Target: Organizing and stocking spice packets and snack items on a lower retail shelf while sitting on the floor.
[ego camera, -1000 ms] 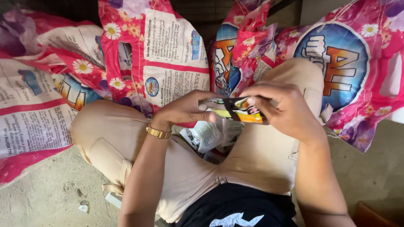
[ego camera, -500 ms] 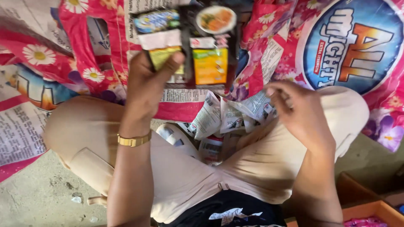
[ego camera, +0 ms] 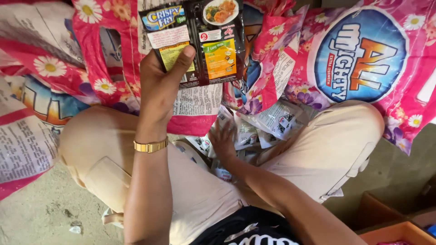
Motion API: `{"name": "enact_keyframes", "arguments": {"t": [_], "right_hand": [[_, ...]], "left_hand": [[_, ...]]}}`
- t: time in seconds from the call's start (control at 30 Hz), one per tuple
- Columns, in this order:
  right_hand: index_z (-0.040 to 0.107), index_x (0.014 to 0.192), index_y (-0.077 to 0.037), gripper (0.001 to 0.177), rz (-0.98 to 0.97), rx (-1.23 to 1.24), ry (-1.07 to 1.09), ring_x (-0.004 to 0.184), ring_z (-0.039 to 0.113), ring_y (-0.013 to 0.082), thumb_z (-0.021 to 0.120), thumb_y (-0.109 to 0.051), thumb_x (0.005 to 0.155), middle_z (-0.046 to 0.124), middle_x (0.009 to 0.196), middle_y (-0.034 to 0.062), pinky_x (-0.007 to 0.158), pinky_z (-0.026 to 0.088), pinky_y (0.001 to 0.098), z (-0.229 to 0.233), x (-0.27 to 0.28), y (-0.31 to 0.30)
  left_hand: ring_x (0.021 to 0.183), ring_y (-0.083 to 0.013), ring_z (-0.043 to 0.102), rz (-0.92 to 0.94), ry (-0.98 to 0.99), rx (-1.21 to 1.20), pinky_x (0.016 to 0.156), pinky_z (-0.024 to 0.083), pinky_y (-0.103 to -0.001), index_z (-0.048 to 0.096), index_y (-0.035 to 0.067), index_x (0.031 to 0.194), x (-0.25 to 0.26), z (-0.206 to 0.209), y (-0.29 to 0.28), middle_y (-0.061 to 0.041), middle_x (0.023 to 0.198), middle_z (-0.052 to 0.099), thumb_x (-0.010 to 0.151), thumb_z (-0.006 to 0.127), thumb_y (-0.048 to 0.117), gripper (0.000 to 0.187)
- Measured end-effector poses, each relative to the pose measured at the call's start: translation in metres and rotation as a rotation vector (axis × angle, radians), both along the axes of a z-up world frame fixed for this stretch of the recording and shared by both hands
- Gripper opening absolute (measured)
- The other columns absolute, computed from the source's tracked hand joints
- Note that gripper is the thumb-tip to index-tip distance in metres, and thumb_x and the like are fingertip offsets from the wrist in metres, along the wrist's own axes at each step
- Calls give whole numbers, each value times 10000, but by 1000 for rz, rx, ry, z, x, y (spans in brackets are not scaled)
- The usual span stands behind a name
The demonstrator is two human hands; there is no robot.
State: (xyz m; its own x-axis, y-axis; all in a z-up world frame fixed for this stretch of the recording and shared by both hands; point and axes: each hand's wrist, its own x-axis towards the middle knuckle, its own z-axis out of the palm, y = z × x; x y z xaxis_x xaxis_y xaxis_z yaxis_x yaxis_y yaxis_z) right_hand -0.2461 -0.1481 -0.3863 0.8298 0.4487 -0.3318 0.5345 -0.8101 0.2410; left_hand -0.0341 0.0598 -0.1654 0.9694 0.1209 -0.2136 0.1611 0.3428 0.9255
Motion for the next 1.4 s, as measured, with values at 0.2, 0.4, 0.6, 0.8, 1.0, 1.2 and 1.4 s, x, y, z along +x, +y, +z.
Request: {"name": "enact_keyframes", "arguments": {"t": [0.2, 0.4, 0.6, 0.8, 1.0, 1.2, 1.4], "right_hand": [[616, 1352, -112, 314, 126, 6, 339, 1140, 668, 427, 530, -221, 1071, 626, 1380, 258, 1131, 462, 658, -30, 32, -38], [648, 1341, -159, 639, -194, 576, 958, 1080, 670, 348, 771, -85, 718, 703, 1192, 160, 945, 509, 430, 130, 120, -69], [682, 1267, -35, 542, -562, 1027, 1002, 1057, 684, 181, 858, -312, 837, 762, 1138, 102, 938, 536, 351, 275, 170, -68], [610, 1278, -10, 524, -647, 1271, 814, 982, 687, 166, 786, -336, 907, 750, 1067, 87, 829, 557, 337, 261, 210, -26], [718, 1192, -95, 378, -748, 798, 598, 809, 704, 163, 707, -372, 936, 767, 912, 129, 737, 561, 341, 286, 189, -72], [495, 1440, -85, 742, -689, 73, 551, 1130, 678, 374, 778, -478, 878, 701, 1229, 240, 932, 546, 482, 134, 128, -156], [319, 1563, -194, 973, -651, -315, 243, 1158, 542, 611, 731, -478, 728, 373, 1508, 317, 698, 568, 678, 68, 107, -100]], "left_hand": [[994, -76, 680, 15, -17, -33, 902, 560, -261, 720, 24, 1194, -2, 6, 4, -13, 1116, 766, 1004, 775, 229, 284], [982, -69, 661, 144, -69, 62, 901, 541, -250, 716, 13, 1195, -4, 9, 23, -12, 1101, 757, 1012, 782, 203, 273], [1001, -128, 690, 416, -165, 471, 920, 571, -290, 635, -11, 1247, -13, 19, 51, -70, 1126, 757, 1030, 786, 130, 300], [1146, -330, 673, 446, -98, 917, 1020, 524, -410, 562, -67, 1315, -21, 25, 52, -223, 1256, 684, 1037, 753, 120, 386], [1354, -408, 504, 516, -199, 1139, 1159, 427, -461, 485, -86, 1411, -29, 33, 52, -266, 1386, 531, 1113, 630, 49, 358], [872, -266, 645, 295, -455, 922, 829, 533, -391, 624, 22, 1066, -46, 25, -27, -93, 962, 638, 989, 677, -43, 114], [756, -352, 698, -709, -338, 989, 682, 547, -470, 650, 15, 1046, -84, -14, -124, -198, 879, 708, 910, 618, 61, 147]]}}
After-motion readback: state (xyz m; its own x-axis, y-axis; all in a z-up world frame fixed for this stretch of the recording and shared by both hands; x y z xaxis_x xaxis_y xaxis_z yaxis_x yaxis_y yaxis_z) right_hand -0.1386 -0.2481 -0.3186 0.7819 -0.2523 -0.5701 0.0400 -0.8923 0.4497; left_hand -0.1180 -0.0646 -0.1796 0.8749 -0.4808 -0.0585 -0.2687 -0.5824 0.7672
